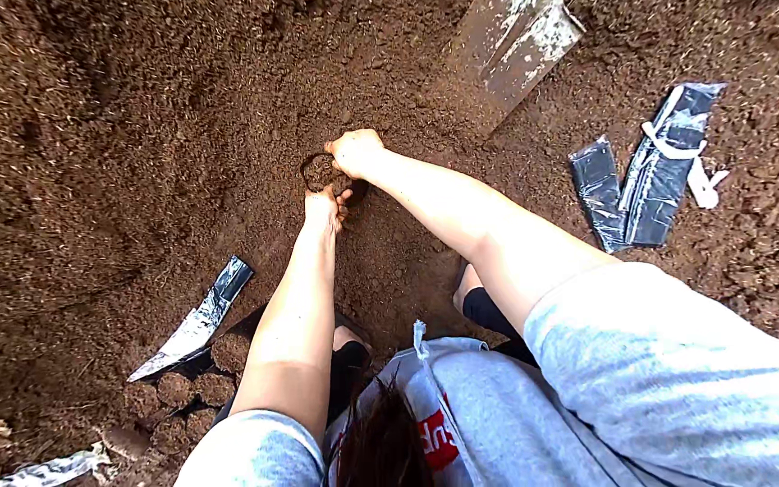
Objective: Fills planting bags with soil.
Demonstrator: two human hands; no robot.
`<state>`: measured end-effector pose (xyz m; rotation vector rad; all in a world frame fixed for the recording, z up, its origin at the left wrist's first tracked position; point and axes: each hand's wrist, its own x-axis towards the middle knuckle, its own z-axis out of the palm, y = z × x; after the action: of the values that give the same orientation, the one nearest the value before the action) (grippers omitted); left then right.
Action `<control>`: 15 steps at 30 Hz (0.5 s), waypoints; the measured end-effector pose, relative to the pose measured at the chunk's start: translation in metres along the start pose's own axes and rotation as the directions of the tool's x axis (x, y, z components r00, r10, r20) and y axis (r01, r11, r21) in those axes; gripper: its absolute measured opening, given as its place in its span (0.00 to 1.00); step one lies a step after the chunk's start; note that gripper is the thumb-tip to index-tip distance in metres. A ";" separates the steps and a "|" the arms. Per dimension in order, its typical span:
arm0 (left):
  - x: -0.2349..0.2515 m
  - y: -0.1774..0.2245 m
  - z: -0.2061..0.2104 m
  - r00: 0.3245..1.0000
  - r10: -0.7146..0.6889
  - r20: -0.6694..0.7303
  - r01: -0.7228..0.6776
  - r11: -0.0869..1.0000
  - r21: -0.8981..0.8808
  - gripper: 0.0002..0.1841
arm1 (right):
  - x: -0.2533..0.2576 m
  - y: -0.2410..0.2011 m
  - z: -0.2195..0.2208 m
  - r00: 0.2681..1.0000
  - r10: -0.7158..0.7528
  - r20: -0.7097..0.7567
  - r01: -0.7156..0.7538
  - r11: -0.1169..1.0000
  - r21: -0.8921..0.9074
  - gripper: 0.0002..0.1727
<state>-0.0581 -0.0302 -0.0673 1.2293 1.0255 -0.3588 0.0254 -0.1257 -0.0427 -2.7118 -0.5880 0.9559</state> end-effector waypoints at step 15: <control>0.076 -0.017 -0.124 0.999 0.050 0.000 -0.046 0.918 0.395 0.32 | -0.041 0.058 0.107 0.944 0.266 0.193 -0.249 0.199 0.948 0.36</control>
<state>-0.0853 0.0959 -0.1358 1.6175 0.9556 -0.5404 -0.0546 -0.1893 -0.1212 -1.5928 0.4597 0.8928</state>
